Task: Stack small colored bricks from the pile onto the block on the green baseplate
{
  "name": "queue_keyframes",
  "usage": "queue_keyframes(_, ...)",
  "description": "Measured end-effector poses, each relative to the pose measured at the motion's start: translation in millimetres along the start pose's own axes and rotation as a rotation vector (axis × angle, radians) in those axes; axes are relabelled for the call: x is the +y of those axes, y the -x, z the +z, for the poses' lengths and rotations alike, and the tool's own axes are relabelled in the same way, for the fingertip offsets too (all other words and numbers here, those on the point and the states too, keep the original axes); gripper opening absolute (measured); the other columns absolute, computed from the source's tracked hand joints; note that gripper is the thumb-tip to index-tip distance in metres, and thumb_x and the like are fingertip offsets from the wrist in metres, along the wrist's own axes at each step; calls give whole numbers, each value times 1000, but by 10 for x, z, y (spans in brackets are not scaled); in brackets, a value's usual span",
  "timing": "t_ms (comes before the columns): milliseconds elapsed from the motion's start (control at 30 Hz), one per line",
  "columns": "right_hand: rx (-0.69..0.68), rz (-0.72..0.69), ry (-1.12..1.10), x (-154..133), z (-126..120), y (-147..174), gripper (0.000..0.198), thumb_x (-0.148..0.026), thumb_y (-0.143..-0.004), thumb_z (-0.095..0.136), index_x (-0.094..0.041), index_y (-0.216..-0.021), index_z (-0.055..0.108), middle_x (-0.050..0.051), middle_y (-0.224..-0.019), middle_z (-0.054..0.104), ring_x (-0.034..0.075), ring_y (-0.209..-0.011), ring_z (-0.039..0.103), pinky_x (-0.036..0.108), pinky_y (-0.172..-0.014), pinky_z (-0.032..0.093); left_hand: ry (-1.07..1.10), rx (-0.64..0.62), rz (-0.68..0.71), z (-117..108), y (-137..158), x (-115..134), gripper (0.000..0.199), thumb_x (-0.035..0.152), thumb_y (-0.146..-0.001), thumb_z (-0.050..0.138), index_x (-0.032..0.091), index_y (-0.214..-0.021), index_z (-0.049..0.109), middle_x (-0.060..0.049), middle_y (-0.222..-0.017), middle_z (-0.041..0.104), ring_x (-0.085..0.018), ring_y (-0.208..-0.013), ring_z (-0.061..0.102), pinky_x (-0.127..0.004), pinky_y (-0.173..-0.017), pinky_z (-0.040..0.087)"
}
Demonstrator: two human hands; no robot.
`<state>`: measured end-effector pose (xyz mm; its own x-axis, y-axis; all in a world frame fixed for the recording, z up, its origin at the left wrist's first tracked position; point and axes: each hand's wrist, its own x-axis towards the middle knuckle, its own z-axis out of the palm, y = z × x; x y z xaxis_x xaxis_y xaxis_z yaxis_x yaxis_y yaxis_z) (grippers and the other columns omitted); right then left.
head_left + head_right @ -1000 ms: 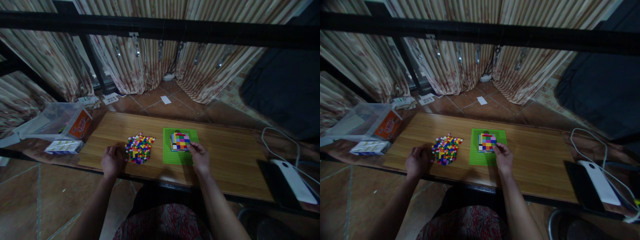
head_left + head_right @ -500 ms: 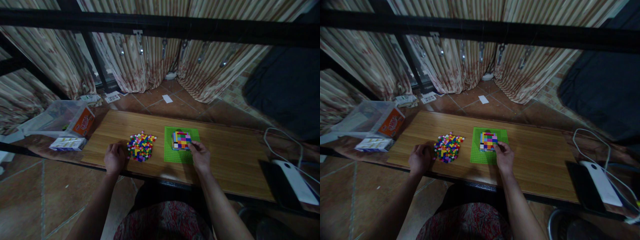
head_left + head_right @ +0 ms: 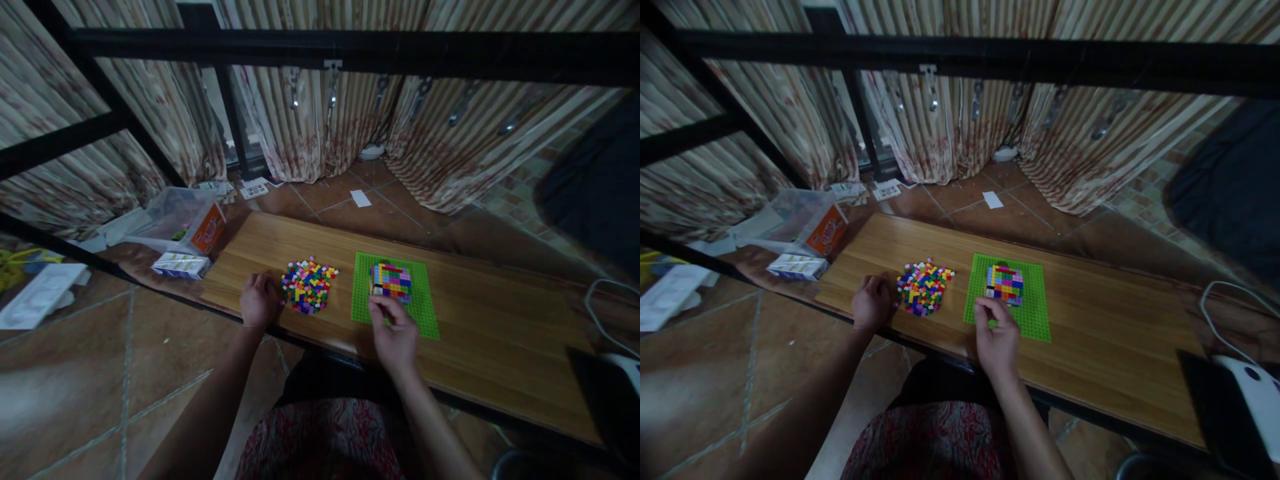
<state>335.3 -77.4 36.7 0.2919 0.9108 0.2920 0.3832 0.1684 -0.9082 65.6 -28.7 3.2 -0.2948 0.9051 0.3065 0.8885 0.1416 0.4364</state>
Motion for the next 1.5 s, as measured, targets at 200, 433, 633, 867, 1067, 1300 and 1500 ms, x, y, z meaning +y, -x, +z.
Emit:
queue_keyframes(200,-333,-129,173,7,512,-90,22,-23,-88,47,-21,-95,68,6,-88,65,18,-81,61,31,-75,48,11,-18,-11,6,7,-9,22,17,-85,45,20,-92,65,-6,-96,63,-18,-89,60,-26,-74,44)
queue_keyframes(433,-417,-161,444,72,806,-272,19,-16,-86,50,-18,-92,68,8,-96,67,21,-89,61,31,-82,45,15,-18,-25,5,14,9,22,17,-86,45,20,-93,66,-6,-96,63,-18,-87,60,-26,-73,44)
queue_keyframes(633,-439,-126,578,8,857,-324,17,-16,-85,51,-20,-88,67,6,-92,67,18,-85,62,27,-77,43,29,-18,-19,6,14,-2,21,17,-85,45,20,-91,66,-6,-95,63,-17,-86,60,-26,-73,43)
queue_keyframes(867,-380,-17,763,-131,1038,-319,15,-18,-81,53,-21,-81,67,6,-83,67,18,-73,62,26,-62,40,15,-5,7,9,16,-20,21,17,-86,45,20,-91,65,-5,-94,63,-17,-85,60,-26,-72,43)
queue_keyframes(1067,-325,-77,609,-138,944,-293,17,-16,-83,50,-21,-82,66,6,-84,68,19,-76,63,28,-67,44,0,-6,-11,8,13,-11,21,17,-86,45,20,-91,66,-5,-94,64,-17,-86,61,-25,-72,43)
queue_keyframes(1300,-237,-151,226,-71,327,-56,18,-27,-89,49,-21,-94,66,5,-92,69,18,-81,65,30,-74,50,-8,7,16,-2,8,-22,20,19,-85,46,21,-89,65,-5,-93,64,-17,-84,61,-25,-70,43)
queue_keyframes(1500,-91,-45,296,240,-334,132,20,-32,-89,52,-20,-94,67,6,-92,69,20,-82,65,33,-76,51,-49,18,7,-10,-15,-9,21,22,-85,47,20,-93,66,-5,-96,65,-19,-86,61,-27,-67,42)
